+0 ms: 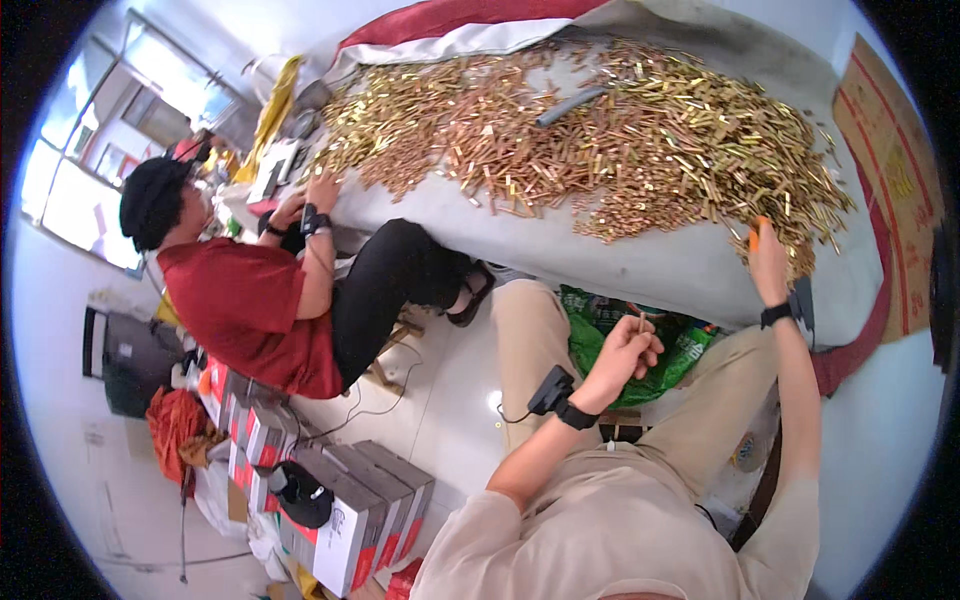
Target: Assembling washers and sleeves onto metal bolts in a workshop environment.
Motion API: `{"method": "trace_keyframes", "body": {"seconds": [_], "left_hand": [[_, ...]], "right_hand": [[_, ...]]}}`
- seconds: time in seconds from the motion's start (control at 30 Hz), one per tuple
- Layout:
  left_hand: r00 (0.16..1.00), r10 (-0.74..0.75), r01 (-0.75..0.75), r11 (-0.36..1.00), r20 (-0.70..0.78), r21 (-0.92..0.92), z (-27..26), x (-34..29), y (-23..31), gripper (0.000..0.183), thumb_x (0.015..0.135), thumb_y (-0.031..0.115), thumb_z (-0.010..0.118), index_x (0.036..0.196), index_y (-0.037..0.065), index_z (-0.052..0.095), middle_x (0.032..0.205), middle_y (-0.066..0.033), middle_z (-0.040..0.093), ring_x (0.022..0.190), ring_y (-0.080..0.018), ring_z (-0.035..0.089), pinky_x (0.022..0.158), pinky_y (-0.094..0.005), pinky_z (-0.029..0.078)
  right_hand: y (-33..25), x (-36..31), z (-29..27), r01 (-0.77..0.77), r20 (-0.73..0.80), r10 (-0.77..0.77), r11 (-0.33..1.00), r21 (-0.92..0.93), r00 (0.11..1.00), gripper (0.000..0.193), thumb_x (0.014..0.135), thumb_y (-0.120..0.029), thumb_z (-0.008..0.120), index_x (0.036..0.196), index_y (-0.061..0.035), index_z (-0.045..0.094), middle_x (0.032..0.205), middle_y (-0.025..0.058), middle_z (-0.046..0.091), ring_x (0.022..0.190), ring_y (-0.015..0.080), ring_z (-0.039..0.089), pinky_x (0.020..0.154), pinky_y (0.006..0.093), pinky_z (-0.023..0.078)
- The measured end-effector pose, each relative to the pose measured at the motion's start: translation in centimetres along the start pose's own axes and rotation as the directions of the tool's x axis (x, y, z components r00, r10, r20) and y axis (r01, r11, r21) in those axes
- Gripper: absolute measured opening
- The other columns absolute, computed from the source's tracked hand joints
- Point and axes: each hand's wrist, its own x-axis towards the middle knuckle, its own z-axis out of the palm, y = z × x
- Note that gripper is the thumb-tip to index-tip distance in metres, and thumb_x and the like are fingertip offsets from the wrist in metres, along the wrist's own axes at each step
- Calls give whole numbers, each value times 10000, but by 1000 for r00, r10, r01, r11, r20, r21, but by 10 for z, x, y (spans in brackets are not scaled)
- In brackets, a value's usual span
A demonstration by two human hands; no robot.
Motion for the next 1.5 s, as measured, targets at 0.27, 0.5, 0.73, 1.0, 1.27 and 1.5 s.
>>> {"method": "trace_keyframes", "body": {"seconds": [0.27, 0.5, 0.73, 1.0, 1.27, 1.5], "left_hand": [[987, 160, -159, 984, 5, -80, 12, 9, 19, 150, 872, 141, 535, 994, 61, 498, 693, 19, 465, 481, -34, 372, 413, -181, 277], [959, 282, -283, 956, -21, -82, 23, 8, 20, 96, 866, 116, 555, 915, 57, 497, 659, 45, 431, 488, -14, 330, 405, -174, 240], [970, 243, -244, 965, -23, -97, 25, 4, 15, 65, 867, 118, 552, 884, 65, 518, 629, 51, 409, 492, -18, 328, 405, -174, 230], [980, 196, -191, 928, -15, -321, 18, -4, 30, 70, 889, 123, 480, 830, 88, 470, 626, -4, 457, 435, -49, 347, 348, -187, 256], [962, 274, -269, 945, 6, -185, 17, -15, 29, 113, 892, 118, 502, 980, 55, 472, 693, -3, 468, 473, -34, 314, 387, -169, 241], [962, 273, -273, 962, 13, -13, 14, -20, 25, 136, 882, 99, 521, 997, 32, 493, 653, 34, 420, 486, -21, 299, 408, -170, 226]], "right_hand": [[-114, -82, -65, -333, 535, -171, 618, 712, 827, 238, 880, -114, 498, 1089, -1, 507, 906, 83, 604, 693, 110, 548, 590, 243, 446], [-148, -102, -83, -220, 408, -171, 627, 747, 897, 217, 835, -32, 531, 1039, 42, 522, 944, 150, 621, 812, 236, 602, 696, 316, 473], [-146, -110, -98, -281, 482, -164, 635, 719, 861, 220, 845, -42, 527, 1045, 46, 514, 930, 152, 626, 770, 215, 602, 674, 306, 475], [-144, -123, -102, -490, 547, -70, 362, 793, 834, 217, 891, -63, 469, 1092, 16, 485, 958, 84, 610, 659, 91, 519, 619, 232, 446], [-141, -127, -100, -399, 463, -78, 396, 827, 883, 215, 880, -82, 520, 1082, -9, 512, 898, 6, 563, 679, 52, 489, 606, 197, 418], [-140, -127, -102, -543, 565, -23, 244, 803, 825, 206, 878, -80, 522, 1078, -28, 520, 924, -3, 562, 714, 51, 507, 605, 184, 410]]}}
